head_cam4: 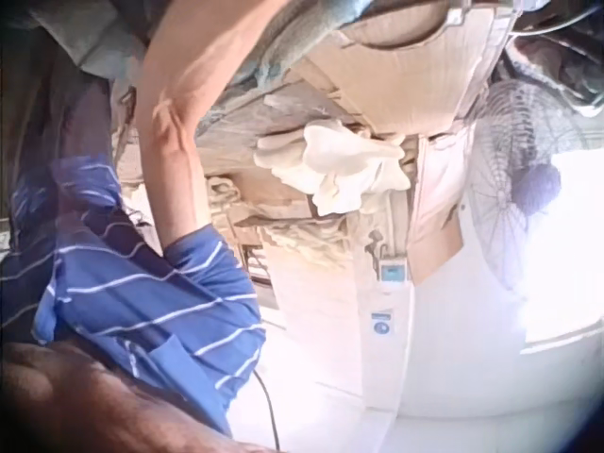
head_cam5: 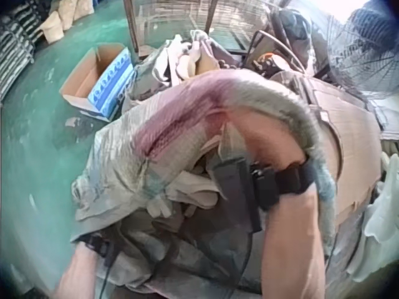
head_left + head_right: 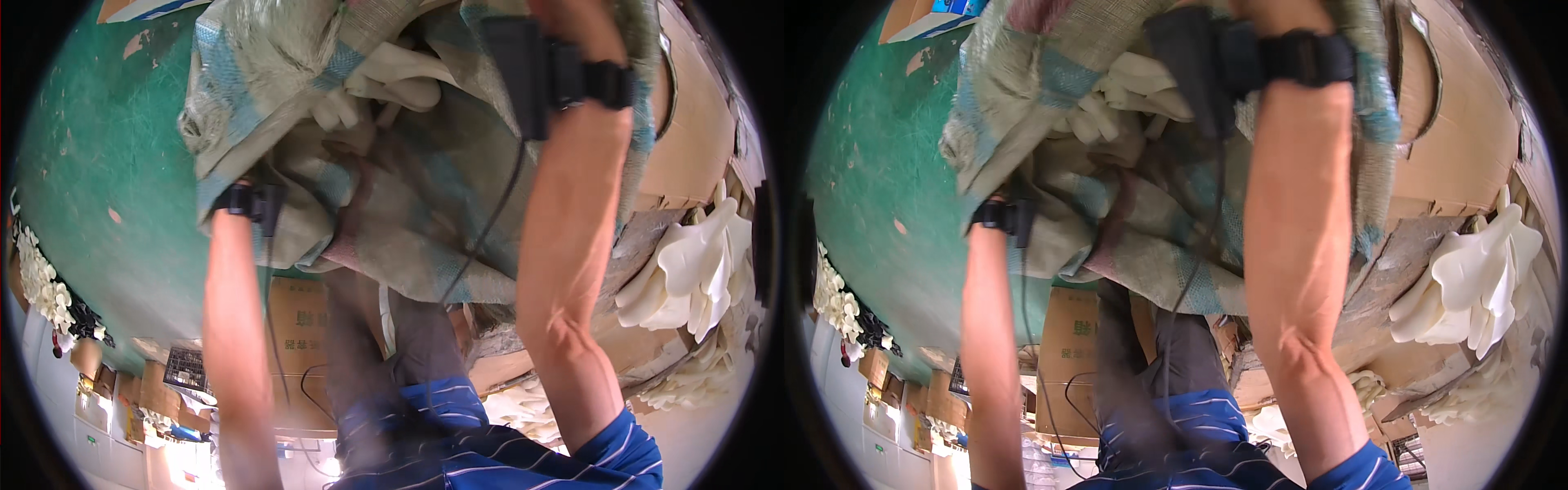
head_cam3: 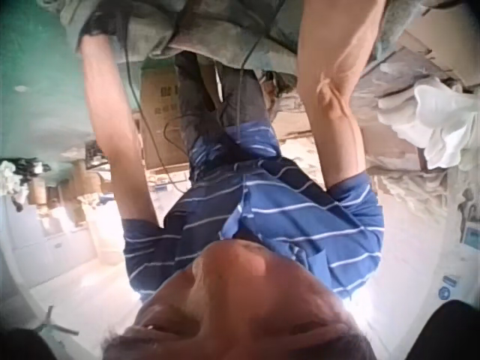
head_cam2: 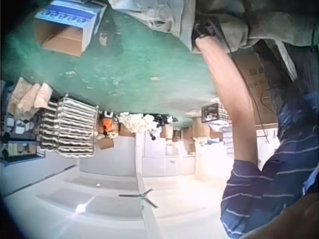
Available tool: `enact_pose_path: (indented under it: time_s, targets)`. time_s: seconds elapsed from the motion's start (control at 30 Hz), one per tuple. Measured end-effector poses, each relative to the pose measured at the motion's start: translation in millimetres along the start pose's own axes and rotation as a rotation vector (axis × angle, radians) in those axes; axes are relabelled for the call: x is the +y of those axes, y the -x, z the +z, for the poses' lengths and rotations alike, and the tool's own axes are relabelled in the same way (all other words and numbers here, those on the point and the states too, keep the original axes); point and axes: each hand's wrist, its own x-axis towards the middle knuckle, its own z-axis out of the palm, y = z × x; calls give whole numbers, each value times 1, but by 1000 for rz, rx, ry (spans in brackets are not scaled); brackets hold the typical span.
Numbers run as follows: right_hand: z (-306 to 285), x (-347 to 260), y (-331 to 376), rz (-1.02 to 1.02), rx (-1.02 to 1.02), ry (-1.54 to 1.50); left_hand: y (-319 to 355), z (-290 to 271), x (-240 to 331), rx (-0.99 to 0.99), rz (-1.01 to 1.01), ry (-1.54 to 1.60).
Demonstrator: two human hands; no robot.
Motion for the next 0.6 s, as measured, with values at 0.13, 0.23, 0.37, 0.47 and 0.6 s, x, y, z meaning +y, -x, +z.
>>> enact_pose_path:
  time_s: [0.13,0.23,0.37,0.47,0.6]
  targets:
    - [-10,-1,-9,-20,-67,19,-20,-38,-35,57,-53,-113]
    - [-7,4,-15,-9,-123,-3,-36,-48,-41,64,-61,-153]
    - [19,15,-24,22,-238,-103,-48,-39,-34,72,-43,-188]
    - [58,30,-20,109,-377,-225,-61,-11,-24,111,81,-251]
    - [120,58,1,338,-510,-459,-60,7,35,-147,-95,-15]
